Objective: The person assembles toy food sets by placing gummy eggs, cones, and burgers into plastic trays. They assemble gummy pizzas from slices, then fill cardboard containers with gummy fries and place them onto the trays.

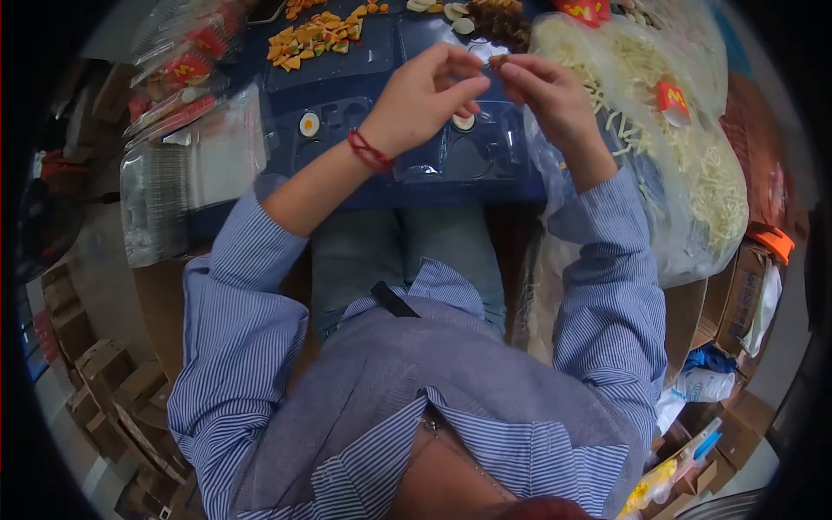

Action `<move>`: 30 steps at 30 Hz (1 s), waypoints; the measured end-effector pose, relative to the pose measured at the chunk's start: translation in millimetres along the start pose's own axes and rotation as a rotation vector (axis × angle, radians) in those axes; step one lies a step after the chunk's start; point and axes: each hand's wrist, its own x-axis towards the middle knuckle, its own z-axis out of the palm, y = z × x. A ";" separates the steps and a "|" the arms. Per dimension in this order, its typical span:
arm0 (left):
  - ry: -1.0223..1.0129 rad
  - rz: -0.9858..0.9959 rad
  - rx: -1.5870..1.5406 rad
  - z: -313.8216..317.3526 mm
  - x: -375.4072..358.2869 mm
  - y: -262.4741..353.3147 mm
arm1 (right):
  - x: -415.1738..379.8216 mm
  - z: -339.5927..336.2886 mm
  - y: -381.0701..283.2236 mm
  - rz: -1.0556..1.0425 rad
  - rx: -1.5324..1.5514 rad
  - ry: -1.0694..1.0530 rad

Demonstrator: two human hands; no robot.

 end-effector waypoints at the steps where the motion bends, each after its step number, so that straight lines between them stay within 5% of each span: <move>1: -0.005 -0.063 -0.188 13.2 3.2 0.7 | -15.8 10.0 -2.5 -0.083 -0.085 0.059; 3: 0.013 -0.139 -0.488 33.5 3.0 -7.6 | -43.3 27.1 -7.4 -0.235 -0.277 0.185; 7: 0.026 -0.267 -0.512 56.6 -17.2 -21.5 | -84.8 39.0 2.3 -0.475 -0.828 0.326; 10: -0.040 -0.366 -0.458 61.9 -29.4 -28.3 | -108.8 40.6 17.0 -0.436 -0.899 0.380; 12: -0.045 -0.078 0.089 58.4 -28.9 -33.9 | -119.8 42.8 25.4 -0.375 -0.898 0.415; 13: -0.044 -0.079 0.092 54.2 -29.4 -37.5 | -123.3 44.6 28.7 -0.296 -0.853 0.472; 15: -0.043 0.420 0.656 46.3 -31.3 -45.1 | -125.4 48.8 40.6 -0.222 -0.801 0.530; 20: -0.101 0.524 0.760 55.1 -40.2 -61.0 | -115.6 58.7 73.9 -0.444 -1.146 0.569; 30: -0.143 0.745 0.899 55.7 -42.6 -71.0 | -132.7 62.1 58.8 -0.394 -1.504 0.408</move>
